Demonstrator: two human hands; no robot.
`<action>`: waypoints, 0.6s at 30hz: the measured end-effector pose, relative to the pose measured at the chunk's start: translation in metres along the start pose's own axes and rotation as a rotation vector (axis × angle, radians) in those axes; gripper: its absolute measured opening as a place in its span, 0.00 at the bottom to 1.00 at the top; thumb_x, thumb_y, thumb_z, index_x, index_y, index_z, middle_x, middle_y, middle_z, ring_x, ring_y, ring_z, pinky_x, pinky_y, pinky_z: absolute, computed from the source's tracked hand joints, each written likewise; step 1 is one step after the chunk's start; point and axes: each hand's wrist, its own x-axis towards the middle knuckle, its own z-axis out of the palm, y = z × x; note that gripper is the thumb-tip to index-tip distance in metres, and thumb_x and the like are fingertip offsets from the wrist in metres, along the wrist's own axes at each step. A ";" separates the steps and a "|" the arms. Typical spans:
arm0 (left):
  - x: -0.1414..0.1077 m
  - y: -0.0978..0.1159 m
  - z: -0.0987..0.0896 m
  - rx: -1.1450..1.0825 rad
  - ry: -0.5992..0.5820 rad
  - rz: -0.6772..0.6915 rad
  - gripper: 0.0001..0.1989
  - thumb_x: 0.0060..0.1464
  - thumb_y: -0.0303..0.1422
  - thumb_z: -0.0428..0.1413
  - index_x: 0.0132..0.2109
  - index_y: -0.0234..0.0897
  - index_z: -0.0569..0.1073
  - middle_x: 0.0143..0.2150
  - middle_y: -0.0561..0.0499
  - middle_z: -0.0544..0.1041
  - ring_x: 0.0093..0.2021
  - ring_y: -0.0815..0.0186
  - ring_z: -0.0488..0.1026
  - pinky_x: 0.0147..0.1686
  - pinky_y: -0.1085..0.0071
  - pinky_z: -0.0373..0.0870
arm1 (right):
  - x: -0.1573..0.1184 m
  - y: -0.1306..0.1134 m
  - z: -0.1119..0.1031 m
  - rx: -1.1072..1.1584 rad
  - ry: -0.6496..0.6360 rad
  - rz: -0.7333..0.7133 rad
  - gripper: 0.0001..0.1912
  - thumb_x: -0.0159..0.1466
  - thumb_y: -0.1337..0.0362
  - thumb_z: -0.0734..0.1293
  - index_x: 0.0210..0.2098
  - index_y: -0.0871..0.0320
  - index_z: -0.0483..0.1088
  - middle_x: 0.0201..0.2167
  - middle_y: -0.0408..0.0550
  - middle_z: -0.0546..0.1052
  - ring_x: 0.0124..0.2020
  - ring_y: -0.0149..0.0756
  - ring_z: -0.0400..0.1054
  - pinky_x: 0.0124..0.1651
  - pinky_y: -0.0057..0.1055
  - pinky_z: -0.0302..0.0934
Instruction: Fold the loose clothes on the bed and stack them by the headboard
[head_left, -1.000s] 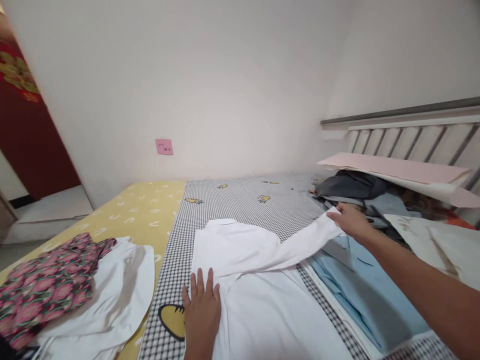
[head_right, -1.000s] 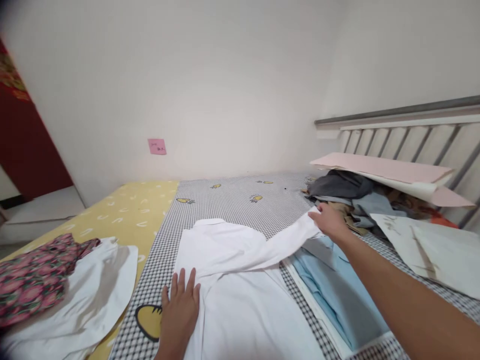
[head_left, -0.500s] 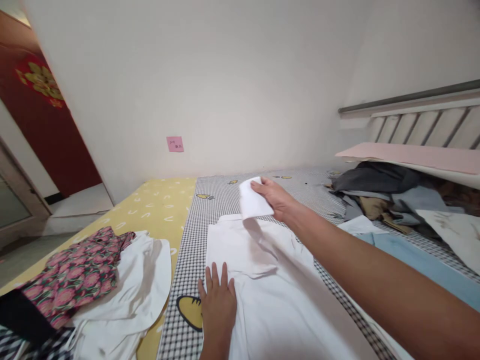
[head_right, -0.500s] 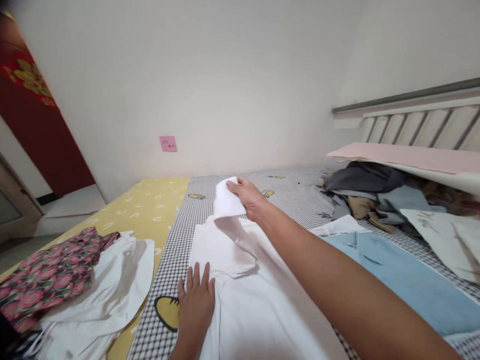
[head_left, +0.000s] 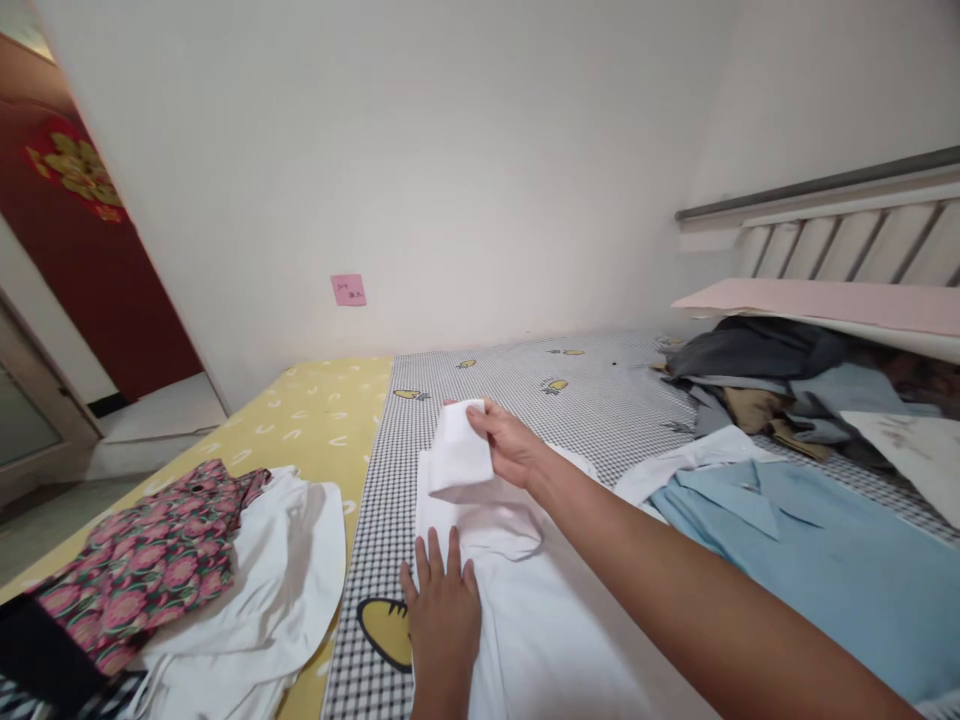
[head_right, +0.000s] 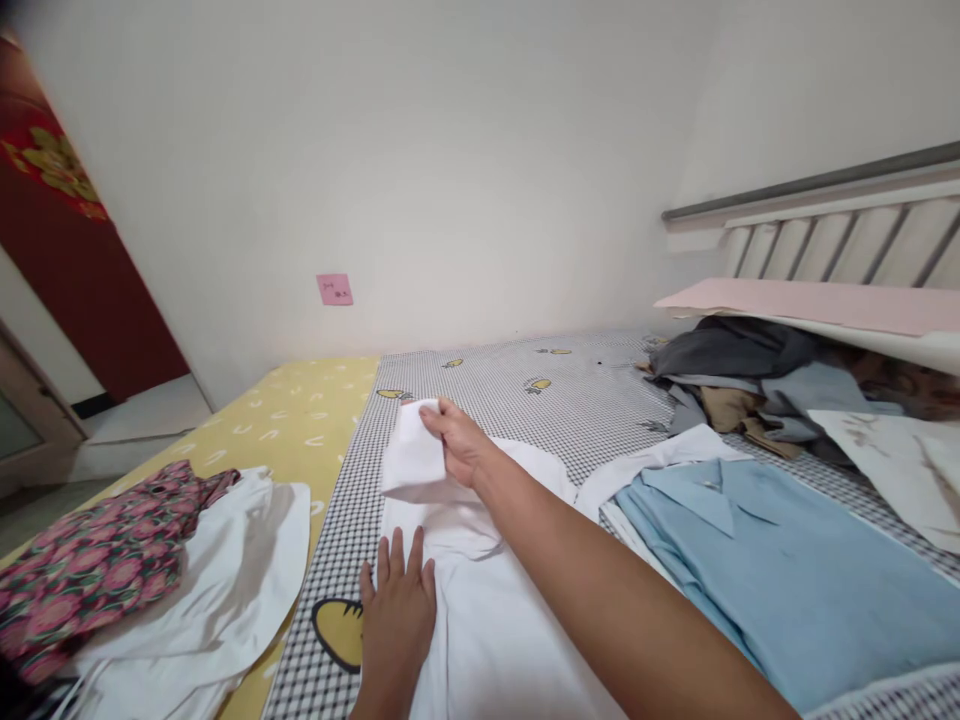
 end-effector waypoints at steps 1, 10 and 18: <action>0.000 0.000 0.000 -0.001 0.001 0.000 0.24 0.66 0.33 0.44 0.66 0.44 0.65 0.69 0.41 0.65 0.68 0.47 0.62 0.64 0.42 0.59 | 0.007 -0.002 0.010 0.017 -0.004 -0.018 0.19 0.52 0.57 0.77 0.38 0.53 0.68 0.31 0.41 0.78 0.35 0.35 0.73 0.40 0.33 0.72; -0.001 -0.001 0.003 -0.027 -0.015 0.000 0.24 0.65 0.33 0.44 0.66 0.44 0.65 0.69 0.41 0.64 0.69 0.46 0.60 0.65 0.40 0.57 | 0.001 -0.115 -0.025 -0.316 0.122 -0.238 0.16 0.55 0.59 0.76 0.36 0.53 0.67 0.31 0.38 0.76 0.32 0.31 0.70 0.37 0.30 0.68; 0.000 -0.001 0.010 -0.058 0.010 -0.004 0.24 0.66 0.34 0.44 0.67 0.44 0.64 0.69 0.41 0.64 0.69 0.46 0.60 0.66 0.41 0.53 | -0.135 -0.167 -0.209 -0.961 0.989 -0.134 0.18 0.55 0.79 0.65 0.18 0.53 0.58 0.11 0.33 0.53 0.17 0.30 0.55 0.28 0.29 0.54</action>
